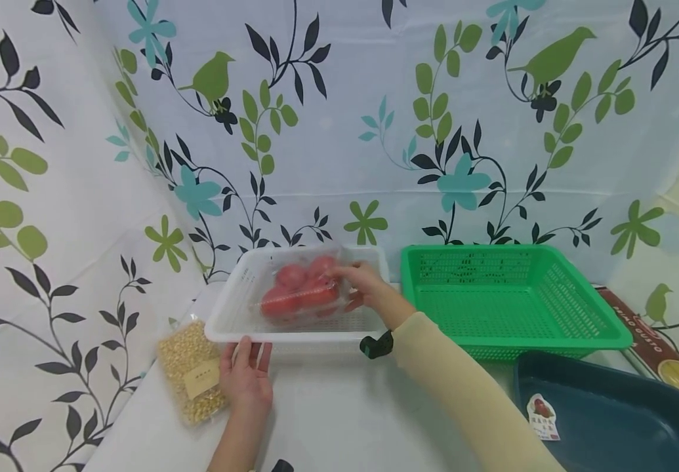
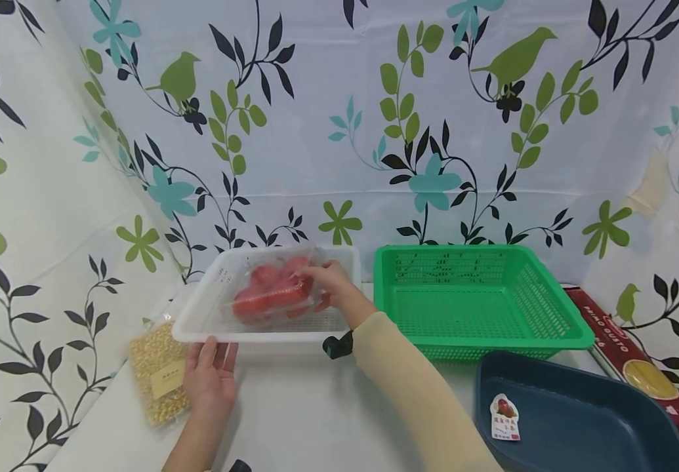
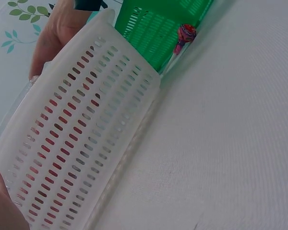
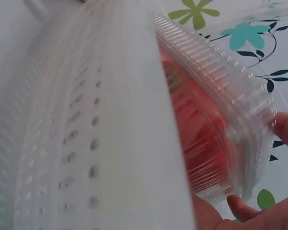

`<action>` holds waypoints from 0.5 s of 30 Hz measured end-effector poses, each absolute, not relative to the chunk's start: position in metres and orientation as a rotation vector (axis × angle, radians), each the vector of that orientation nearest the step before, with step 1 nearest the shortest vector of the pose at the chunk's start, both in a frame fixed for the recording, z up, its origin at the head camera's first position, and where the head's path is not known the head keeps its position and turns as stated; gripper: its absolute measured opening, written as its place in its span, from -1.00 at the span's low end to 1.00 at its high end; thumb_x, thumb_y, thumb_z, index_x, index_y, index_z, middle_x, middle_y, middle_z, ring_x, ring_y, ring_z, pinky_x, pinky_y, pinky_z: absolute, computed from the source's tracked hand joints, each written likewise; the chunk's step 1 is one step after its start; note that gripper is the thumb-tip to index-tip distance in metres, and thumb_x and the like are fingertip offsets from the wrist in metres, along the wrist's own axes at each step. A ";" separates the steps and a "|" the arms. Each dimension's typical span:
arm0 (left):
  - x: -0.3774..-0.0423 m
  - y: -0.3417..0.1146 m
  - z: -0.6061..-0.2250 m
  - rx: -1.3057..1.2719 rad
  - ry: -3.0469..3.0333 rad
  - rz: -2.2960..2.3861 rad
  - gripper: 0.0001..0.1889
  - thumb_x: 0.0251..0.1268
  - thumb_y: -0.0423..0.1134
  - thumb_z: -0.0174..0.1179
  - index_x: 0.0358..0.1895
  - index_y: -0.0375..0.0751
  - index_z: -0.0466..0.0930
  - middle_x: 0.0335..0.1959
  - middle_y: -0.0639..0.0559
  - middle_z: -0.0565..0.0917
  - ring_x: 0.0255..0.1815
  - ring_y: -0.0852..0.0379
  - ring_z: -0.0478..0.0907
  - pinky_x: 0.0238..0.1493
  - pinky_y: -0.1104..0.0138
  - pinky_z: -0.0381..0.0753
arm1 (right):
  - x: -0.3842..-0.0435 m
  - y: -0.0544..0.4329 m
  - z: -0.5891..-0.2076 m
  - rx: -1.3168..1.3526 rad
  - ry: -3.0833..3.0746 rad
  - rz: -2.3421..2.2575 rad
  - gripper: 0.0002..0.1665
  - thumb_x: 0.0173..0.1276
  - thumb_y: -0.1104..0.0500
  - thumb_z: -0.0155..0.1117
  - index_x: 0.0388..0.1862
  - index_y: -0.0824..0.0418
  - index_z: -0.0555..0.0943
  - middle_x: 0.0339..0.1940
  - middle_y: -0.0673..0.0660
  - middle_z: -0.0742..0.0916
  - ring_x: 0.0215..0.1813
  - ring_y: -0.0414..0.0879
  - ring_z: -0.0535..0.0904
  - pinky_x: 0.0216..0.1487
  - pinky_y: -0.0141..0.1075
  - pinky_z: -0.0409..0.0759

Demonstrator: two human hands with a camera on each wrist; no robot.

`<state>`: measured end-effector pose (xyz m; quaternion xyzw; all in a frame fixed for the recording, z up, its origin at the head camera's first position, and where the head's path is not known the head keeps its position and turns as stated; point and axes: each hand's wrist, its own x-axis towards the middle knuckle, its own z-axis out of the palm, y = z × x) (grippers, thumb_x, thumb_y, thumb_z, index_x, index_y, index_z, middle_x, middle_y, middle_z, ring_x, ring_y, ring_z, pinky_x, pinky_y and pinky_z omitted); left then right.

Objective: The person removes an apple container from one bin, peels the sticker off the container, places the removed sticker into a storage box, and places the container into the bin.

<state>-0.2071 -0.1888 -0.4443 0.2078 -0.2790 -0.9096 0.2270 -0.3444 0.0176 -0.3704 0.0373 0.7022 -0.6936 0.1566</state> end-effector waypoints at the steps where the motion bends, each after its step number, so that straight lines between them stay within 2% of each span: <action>1: -0.207 -0.189 -0.445 0.577 -0.771 -2.505 -0.58 0.44 -0.32 0.24 0.28 -0.16 0.37 0.29 -0.13 0.50 0.25 -0.01 0.56 0.05 0.24 0.66 | -0.343 0.016 -0.370 0.111 2.007 -1.983 -0.13 0.28 0.01 0.43 0.39 0.37 0.25 0.38 0.35 0.40 0.24 0.49 0.44 -0.13 0.21 0.70; 4: -0.207 -0.189 -0.445 0.584 -0.781 -2.504 -0.59 0.46 -0.31 0.22 0.29 -0.14 0.37 0.33 -0.13 0.47 0.31 -0.03 0.50 0.05 0.25 0.66 | -0.340 0.012 -0.370 0.123 2.008 -1.962 -0.11 0.31 0.00 0.41 0.41 0.41 0.22 0.44 0.37 0.35 0.33 0.50 0.37 -0.02 0.25 0.65; 8: -0.207 -0.190 -0.445 0.582 -0.790 -2.514 -0.59 0.46 -0.29 0.22 0.28 -0.11 0.36 0.35 -0.12 0.45 0.34 -0.03 0.47 0.07 0.25 0.65 | -0.339 0.013 -0.370 0.141 2.015 -1.933 -0.06 0.33 0.00 0.41 0.46 0.41 0.16 0.38 0.33 0.42 0.31 0.33 0.43 0.11 0.20 0.60; 12: -0.207 -0.190 -0.445 0.570 -0.786 -2.529 -0.62 0.45 -0.28 0.24 0.24 -0.11 0.37 0.29 -0.10 0.50 0.31 0.00 0.51 0.07 0.25 0.65 | -0.341 0.016 -0.370 0.173 1.984 -1.921 -0.23 0.32 0.04 0.42 0.33 0.37 0.29 0.02 0.18 0.61 -0.02 0.04 0.57 -0.02 -0.13 0.64; 15: -0.206 -0.189 -0.444 0.565 -0.778 -2.536 -0.62 0.45 -0.28 0.24 0.23 -0.12 0.38 0.23 -0.08 0.56 0.26 0.02 0.54 0.06 0.25 0.66 | -0.344 0.018 -0.370 0.177 1.950 -1.922 -0.45 0.32 0.09 0.40 0.13 0.31 0.40 -0.22 0.11 0.62 -0.24 -0.06 0.58 -0.22 -0.31 0.62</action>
